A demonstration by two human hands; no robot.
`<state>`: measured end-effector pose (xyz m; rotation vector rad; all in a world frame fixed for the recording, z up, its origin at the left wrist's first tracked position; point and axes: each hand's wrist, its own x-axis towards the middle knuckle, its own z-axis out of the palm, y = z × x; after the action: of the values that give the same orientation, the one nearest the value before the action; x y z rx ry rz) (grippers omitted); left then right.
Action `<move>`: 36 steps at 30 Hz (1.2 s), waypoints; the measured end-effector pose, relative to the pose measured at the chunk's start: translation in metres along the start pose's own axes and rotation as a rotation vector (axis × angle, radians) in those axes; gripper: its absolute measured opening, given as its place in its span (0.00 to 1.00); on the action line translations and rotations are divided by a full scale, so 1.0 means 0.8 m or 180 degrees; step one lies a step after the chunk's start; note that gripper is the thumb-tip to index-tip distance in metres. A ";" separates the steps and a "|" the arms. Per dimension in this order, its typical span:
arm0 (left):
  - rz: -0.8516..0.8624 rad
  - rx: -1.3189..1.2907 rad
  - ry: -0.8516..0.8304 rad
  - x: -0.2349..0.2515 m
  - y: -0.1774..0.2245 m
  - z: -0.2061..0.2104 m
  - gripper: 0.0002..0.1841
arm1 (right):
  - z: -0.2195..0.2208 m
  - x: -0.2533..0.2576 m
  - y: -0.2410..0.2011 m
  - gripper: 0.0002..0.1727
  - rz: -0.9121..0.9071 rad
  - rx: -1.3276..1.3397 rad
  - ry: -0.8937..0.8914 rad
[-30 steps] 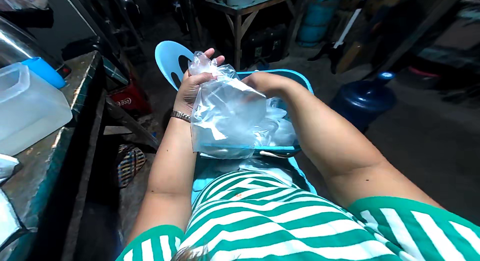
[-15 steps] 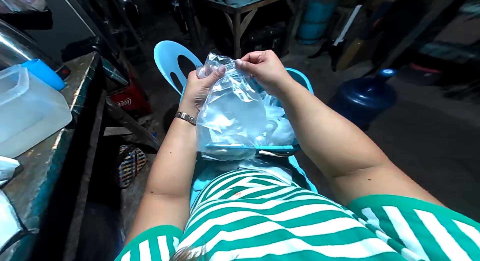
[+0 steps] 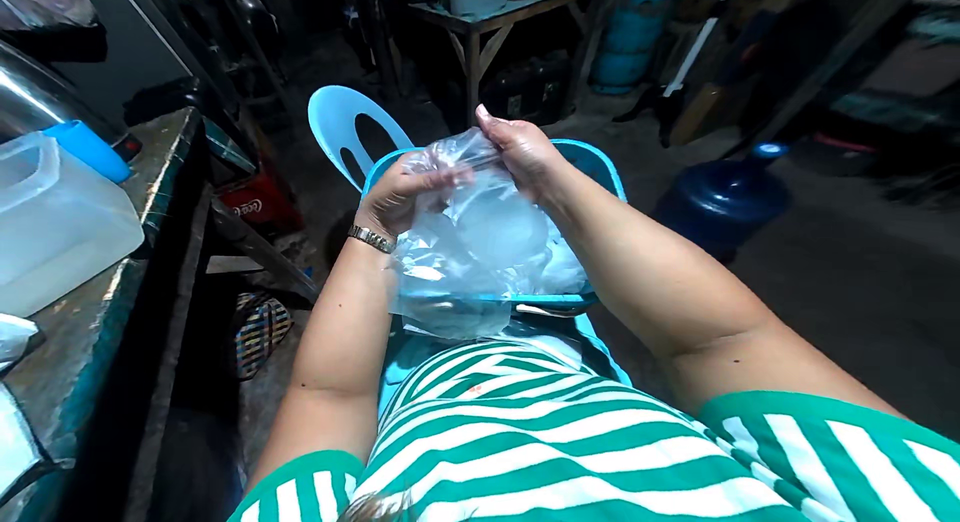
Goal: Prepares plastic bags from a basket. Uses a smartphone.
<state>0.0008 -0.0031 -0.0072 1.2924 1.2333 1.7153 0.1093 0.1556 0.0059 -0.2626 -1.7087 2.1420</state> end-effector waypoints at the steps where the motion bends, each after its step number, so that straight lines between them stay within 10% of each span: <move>1: 0.0113 -0.0285 0.0122 0.000 0.001 0.000 0.13 | -0.004 0.000 -0.003 0.26 0.0090 -0.0147 -0.0165; 6: -0.0002 -0.0908 0.0556 0.005 0.007 -0.001 0.19 | -0.034 0.005 0.006 0.11 -0.0566 -0.0119 -0.1851; 13: 0.0099 0.0381 -0.0484 0.000 0.007 -0.012 0.04 | -0.023 -0.003 -0.006 0.22 -0.0271 0.0085 -0.0838; 19: 0.0448 -0.0905 -0.0342 0.004 -0.005 -0.022 0.07 | -0.040 0.003 0.011 0.03 -0.0741 0.0080 -0.2449; 23: 0.0564 -0.0719 -0.0955 0.001 -0.006 -0.031 0.13 | -0.041 0.004 0.008 0.11 -0.0849 0.0911 -0.1728; 26: 0.0613 0.0014 0.0477 0.010 -0.002 -0.012 0.20 | -0.037 0.007 0.001 0.23 -0.0525 0.1013 -0.1259; 29: 0.0433 0.0431 0.1800 0.025 0.000 0.002 0.20 | -0.027 0.003 -0.001 0.10 -0.0633 0.0208 -0.1088; 33: 0.0361 0.0863 0.2105 0.024 -0.002 0.000 0.10 | -0.023 0.009 0.001 0.26 -0.1362 -0.0966 -0.0106; 36: 0.0409 0.0849 0.2137 0.023 -0.001 0.002 0.13 | -0.040 0.014 -0.004 0.12 -0.1570 -0.1048 0.0324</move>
<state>-0.0034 0.0139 -0.0018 0.9707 1.8359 2.2370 0.1119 0.1895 0.0024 -0.0281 -1.8300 1.4743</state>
